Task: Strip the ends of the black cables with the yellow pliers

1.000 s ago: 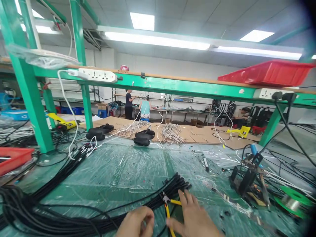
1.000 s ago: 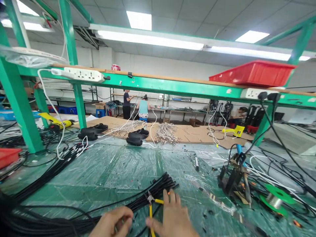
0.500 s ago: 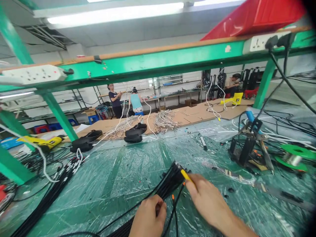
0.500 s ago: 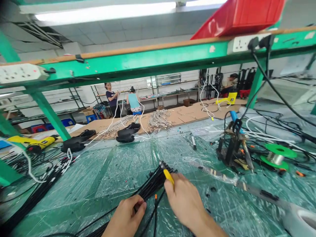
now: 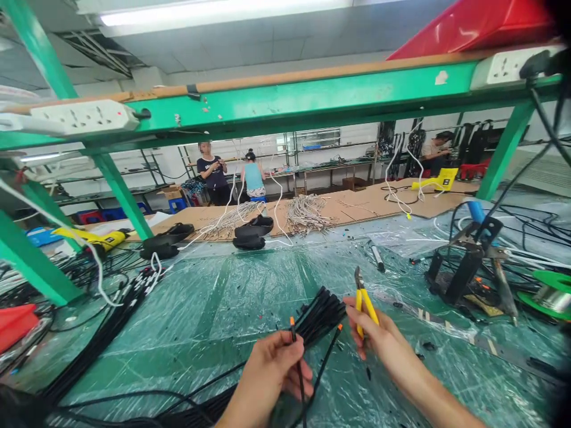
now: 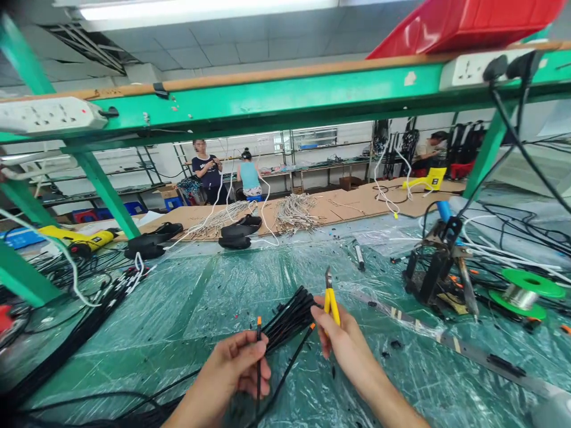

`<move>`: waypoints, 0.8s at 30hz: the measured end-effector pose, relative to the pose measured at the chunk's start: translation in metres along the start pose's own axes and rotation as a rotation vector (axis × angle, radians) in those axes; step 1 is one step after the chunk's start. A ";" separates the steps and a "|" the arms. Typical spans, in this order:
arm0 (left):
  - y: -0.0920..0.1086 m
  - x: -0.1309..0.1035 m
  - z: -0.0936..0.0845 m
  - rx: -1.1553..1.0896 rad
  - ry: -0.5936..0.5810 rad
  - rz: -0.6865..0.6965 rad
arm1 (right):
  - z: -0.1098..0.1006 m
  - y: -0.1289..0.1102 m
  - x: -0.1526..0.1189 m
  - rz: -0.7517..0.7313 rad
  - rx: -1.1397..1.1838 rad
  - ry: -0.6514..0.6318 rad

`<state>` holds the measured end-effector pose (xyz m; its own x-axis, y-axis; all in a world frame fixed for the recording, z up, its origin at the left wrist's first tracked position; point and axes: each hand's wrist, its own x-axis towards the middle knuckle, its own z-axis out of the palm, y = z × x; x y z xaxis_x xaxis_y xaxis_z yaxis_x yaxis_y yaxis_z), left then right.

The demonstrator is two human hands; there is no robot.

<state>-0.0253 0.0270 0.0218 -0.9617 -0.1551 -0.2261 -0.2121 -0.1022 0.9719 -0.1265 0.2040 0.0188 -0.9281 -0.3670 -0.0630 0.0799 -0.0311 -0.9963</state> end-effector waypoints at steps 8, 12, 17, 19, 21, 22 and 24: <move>0.009 -0.028 -0.047 -0.369 -0.042 0.210 | 0.010 0.005 -0.003 -0.043 -0.147 -0.060; 0.001 -0.028 -0.054 -0.490 -0.193 0.215 | 0.040 -0.007 -0.014 -0.040 -0.189 -0.187; -0.008 -0.029 -0.052 -0.513 -0.269 0.209 | 0.087 -0.035 -0.030 -0.078 -0.200 -0.267; -0.007 -0.030 -0.051 -0.525 -0.214 0.213 | 0.099 -0.035 -0.030 -0.092 -0.170 -0.245; -0.005 -0.032 -0.051 -0.549 -0.160 0.207 | 0.104 -0.027 -0.027 -0.085 -0.153 -0.242; -0.005 -0.032 -0.051 -0.548 -0.143 0.204 | 0.104 -0.020 -0.026 -0.071 -0.147 -0.251; -0.006 -0.031 -0.053 -0.511 -0.111 0.229 | 0.101 -0.006 -0.024 -0.031 -0.136 -0.284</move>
<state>0.0149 -0.0193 0.0199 -0.9916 -0.1278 0.0218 0.0886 -0.5449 0.8338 -0.0675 0.1188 0.0326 -0.7890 -0.6134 -0.0330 -0.0140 0.0717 -0.9973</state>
